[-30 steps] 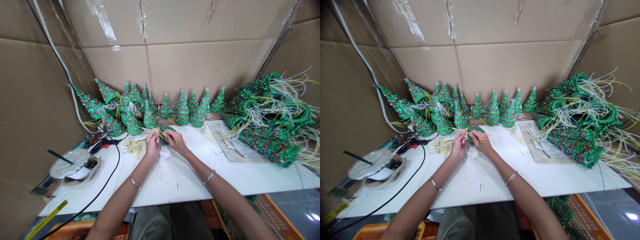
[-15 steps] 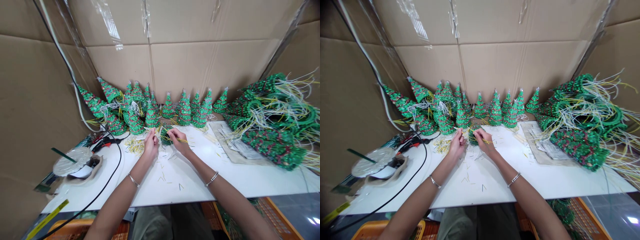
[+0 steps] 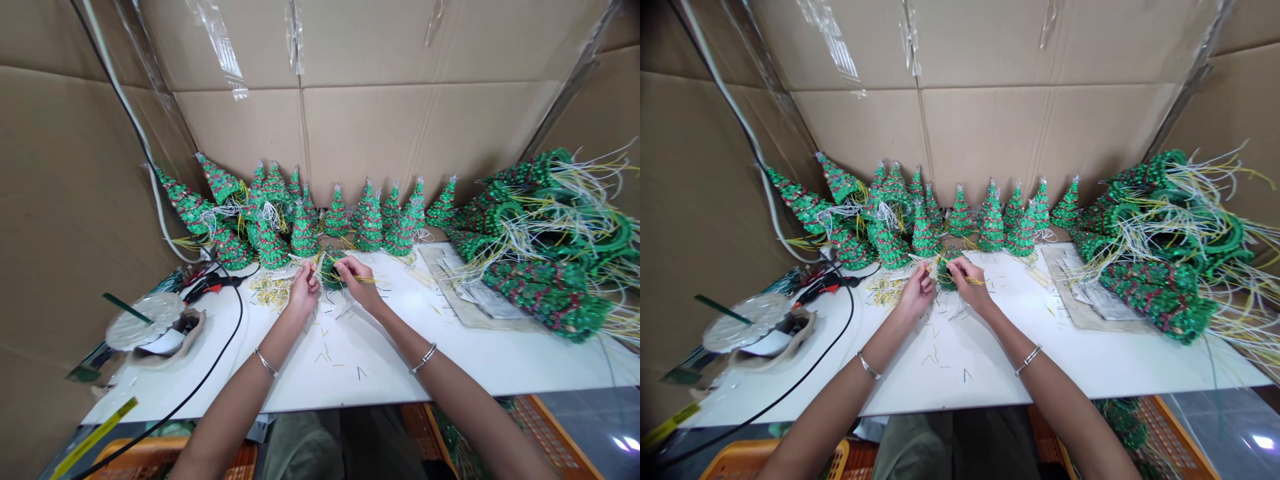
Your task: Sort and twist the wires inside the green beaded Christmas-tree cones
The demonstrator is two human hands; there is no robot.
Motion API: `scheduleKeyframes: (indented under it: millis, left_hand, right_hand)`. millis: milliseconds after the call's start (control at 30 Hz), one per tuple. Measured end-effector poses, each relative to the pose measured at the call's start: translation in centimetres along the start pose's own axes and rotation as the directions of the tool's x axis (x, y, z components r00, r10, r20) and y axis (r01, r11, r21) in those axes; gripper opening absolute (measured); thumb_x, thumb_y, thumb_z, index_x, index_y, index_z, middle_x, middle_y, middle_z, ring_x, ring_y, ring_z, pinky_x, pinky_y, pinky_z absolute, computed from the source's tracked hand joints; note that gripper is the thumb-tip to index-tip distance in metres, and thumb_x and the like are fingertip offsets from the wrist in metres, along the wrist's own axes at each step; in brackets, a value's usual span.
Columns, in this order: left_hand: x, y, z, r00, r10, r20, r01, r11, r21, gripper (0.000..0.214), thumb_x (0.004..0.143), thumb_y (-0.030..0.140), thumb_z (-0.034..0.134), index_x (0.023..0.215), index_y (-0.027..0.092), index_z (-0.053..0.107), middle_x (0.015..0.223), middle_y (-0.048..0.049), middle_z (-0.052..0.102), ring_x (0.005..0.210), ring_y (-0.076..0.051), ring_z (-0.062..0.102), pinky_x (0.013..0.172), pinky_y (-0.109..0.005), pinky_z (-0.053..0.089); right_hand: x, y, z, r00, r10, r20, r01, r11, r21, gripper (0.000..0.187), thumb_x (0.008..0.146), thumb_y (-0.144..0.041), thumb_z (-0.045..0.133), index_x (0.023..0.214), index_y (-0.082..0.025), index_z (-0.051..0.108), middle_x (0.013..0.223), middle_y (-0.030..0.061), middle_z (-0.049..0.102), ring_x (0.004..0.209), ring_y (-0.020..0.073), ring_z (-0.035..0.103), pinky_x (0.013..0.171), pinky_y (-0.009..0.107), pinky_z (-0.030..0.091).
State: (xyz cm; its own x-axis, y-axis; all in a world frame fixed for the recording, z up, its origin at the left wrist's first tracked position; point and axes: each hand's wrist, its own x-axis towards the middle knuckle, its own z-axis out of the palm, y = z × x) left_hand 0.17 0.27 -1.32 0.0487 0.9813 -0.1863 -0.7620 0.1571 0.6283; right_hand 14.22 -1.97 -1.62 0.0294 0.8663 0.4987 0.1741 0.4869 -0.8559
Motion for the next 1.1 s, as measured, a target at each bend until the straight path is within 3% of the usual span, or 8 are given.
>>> scheduleKeyframes:
  millis: [200,367,633,800,1100]
  left_hand:
    - [0.0,0.2,0.0,0.983,0.185,0.017,-0.185,0.966,0.182,0.029,0.067,0.027,0.080,0.090,0.014,0.067,0.062,0.0066,0.054,0.036,0.002,0.030,0.034,-0.012,0.019]
    - [0.1,0.2,0.0,0.969,0.241,0.049,-0.245,0.936,0.254,0.036,0.060,0.036,0.083,0.087,0.016,0.070,0.067,0.0044,0.058,0.040,0.001,0.033,0.036,-0.015,0.021]
    - [-0.9,-0.3,0.8,0.922,0.324,0.214,-0.388,0.786,0.481,0.034,0.062,0.043,0.080,0.080,0.015,0.074,0.074,-0.0027,0.067,0.045,-0.003,0.032,0.041,-0.020,0.025]
    - [-0.8,-0.9,0.7,0.909,0.348,0.230,-0.417,0.772,0.480,0.032,0.063,0.043,0.080,0.079,0.015,0.075,0.086,-0.0058,0.071,0.046,-0.003,0.034,0.042,-0.020,0.028]
    - [-0.4,-1.0,0.5,0.905,0.354,0.234,-0.424,0.788,0.447,0.033,0.062,0.044,0.080,0.079,0.015,0.075,0.076,-0.0042,0.069,0.046,-0.003,0.034,0.041,-0.019,0.026]
  right_hand:
    - [0.1,0.4,0.0,1.000,0.008,-0.004,-0.008,1.000,0.009,0.027,0.088,-0.044,0.051,0.084,-0.019,0.059,0.062,-0.0020,0.049,0.057,0.0120,0.044,0.054,0.024,0.035]
    - [0.1,0.2,0.1,1.000,0.007,-0.008,-0.007,1.000,0.009,0.028,0.088,-0.045,0.051,0.084,-0.019,0.059,0.063,-0.0020,0.049,0.057,0.0121,0.045,0.054,0.024,0.035]
    - [-0.1,-0.5,0.3,1.000,-0.010,0.009,0.010,1.000,0.008,0.028,0.088,-0.044,0.052,0.084,-0.019,0.063,0.059,-0.0023,0.050,0.055,0.0123,0.045,0.054,0.025,0.036]
    - [-0.1,-0.8,0.4,0.999,-0.031,0.045,0.031,1.000,0.005,0.028,0.088,-0.043,0.052,0.083,-0.018,0.064,0.057,-0.0025,0.049,0.054,0.0119,0.044,0.054,0.025,0.036]
    - [-0.2,0.0,0.6,1.000,0.014,0.026,-0.017,0.993,0.115,0.026,0.085,-0.045,0.056,0.088,-0.019,0.058,0.063,-0.0019,0.055,0.057,0.0116,0.050,0.053,0.023,0.037]
